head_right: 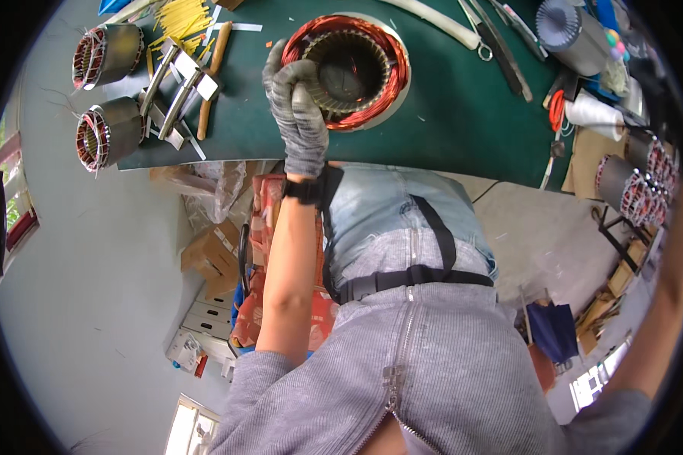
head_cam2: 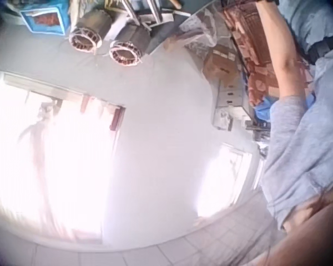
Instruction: Assembling the internal components of a motor stator using a mallet and screwdriver.
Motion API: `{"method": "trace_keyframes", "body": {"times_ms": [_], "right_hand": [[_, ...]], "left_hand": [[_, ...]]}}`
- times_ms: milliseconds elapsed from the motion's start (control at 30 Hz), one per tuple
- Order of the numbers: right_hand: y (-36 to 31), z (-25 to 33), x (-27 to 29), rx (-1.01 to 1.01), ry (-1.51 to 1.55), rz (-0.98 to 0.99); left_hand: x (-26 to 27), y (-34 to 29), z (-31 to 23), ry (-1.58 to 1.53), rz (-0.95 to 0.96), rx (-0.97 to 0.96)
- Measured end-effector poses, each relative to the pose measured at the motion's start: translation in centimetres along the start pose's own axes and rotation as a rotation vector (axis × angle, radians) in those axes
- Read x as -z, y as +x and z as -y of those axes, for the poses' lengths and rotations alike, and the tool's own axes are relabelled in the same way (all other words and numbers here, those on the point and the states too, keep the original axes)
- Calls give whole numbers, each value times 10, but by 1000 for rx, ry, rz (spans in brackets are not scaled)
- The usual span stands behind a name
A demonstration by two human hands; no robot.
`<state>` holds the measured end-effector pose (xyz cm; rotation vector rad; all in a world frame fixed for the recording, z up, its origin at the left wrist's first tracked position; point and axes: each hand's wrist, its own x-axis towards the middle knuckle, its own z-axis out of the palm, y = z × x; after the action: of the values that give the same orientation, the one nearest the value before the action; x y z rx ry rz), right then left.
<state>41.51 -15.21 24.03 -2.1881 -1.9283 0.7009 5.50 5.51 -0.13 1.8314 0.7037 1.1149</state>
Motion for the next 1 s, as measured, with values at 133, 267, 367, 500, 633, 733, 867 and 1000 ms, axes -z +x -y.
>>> {"method": "trace_keyframes", "body": {"times_ms": [133,267,367,500,633,733,867,1000], "right_hand": [[3,93,-148,-287,-1031,212],[45,121,-62,-404,377,337],[18,31,-11,405,-111,219],[-16,45,-119,-256,-444,-213],[52,129,-80,-434,48,432],[50,119,-40,-482,329,172],[43,60,-51,-191,778,-361],[-27,34,-121,-215,-83,-297]], "left_hand": [[3,12,3,13,-17,-29],[7,10,15,73,65,-91],[4,19,19,28,103,-83],[21,25,22,36,126,-127],[25,53,26,250,337,-278],[15,50,13,215,249,-240],[0,-24,-6,137,-234,85],[-20,-12,-8,8,-184,87]]}}
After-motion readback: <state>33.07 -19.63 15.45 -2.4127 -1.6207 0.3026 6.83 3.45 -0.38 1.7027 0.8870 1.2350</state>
